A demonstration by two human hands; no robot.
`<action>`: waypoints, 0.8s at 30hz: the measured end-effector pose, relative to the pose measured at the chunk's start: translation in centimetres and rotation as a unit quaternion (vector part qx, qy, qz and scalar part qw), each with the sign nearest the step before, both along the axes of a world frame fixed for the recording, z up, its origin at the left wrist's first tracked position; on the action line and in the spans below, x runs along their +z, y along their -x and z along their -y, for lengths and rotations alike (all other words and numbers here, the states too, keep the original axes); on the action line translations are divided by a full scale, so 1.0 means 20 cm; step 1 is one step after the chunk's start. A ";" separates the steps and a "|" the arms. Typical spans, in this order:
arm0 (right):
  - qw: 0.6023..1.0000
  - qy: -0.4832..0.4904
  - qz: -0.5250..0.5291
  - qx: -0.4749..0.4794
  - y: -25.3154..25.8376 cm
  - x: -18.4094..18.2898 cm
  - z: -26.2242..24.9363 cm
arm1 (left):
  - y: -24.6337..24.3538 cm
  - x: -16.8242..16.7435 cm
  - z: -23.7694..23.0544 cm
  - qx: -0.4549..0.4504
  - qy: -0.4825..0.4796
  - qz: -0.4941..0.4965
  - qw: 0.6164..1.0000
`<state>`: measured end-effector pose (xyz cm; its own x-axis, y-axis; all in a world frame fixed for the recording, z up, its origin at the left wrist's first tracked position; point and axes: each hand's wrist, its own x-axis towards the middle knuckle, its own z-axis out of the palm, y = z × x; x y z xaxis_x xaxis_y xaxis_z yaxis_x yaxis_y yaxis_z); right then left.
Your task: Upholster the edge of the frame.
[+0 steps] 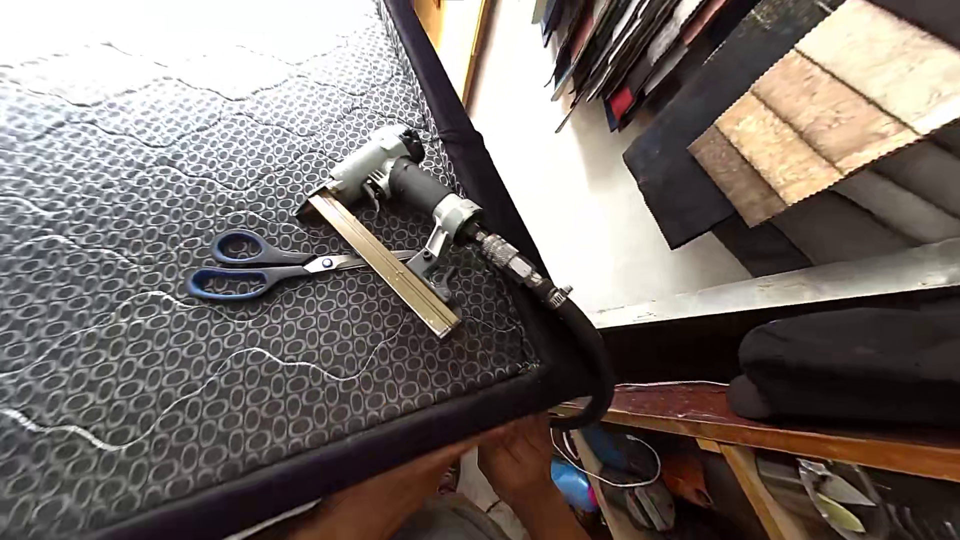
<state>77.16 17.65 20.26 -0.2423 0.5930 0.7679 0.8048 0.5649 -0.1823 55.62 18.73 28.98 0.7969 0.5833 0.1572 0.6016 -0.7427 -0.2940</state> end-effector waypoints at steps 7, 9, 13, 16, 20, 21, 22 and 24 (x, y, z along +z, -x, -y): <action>0.942 0.303 0.127 -0.065 -0.05 -0.30 0.22 | -0.13 -0.47 0.07 0.203 0.262 0.097 0.939; 0.805 0.575 0.142 -0.038 -0.12 -0.32 0.24 | -0.09 -0.62 0.16 0.228 0.377 0.062 0.896; 0.704 0.709 -0.025 -0.031 -0.26 -0.39 0.27 | 0.11 -0.89 0.37 0.415 0.640 0.458 0.456; 0.634 0.728 -0.260 -0.017 -0.18 -0.43 0.28 | 0.23 -1.02 0.35 0.375 0.403 0.832 0.071; 0.387 0.714 -0.583 0.001 0.12 -0.45 0.22 | 0.28 -1.15 0.25 0.210 0.285 0.932 -0.073; 0.346 0.691 -0.634 -0.003 0.20 -0.47 0.20 | 0.28 -1.16 0.25 0.207 0.271 0.935 -0.093; 0.319 0.665 -0.675 -0.008 0.28 -0.49 0.17 | 0.29 -1.17 0.24 0.214 0.264 0.934 -0.108; 0.282 0.604 -0.745 -0.006 0.43 -0.55 0.14 | 0.31 -1.18 0.25 0.223 0.263 0.929 -0.138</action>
<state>68.61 14.89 9.31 -0.1759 0.6337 -0.7533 -0.6739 -0.6353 -0.3771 49.50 13.66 5.37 -0.3145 0.7083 -0.6319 -0.9445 -0.1672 0.2827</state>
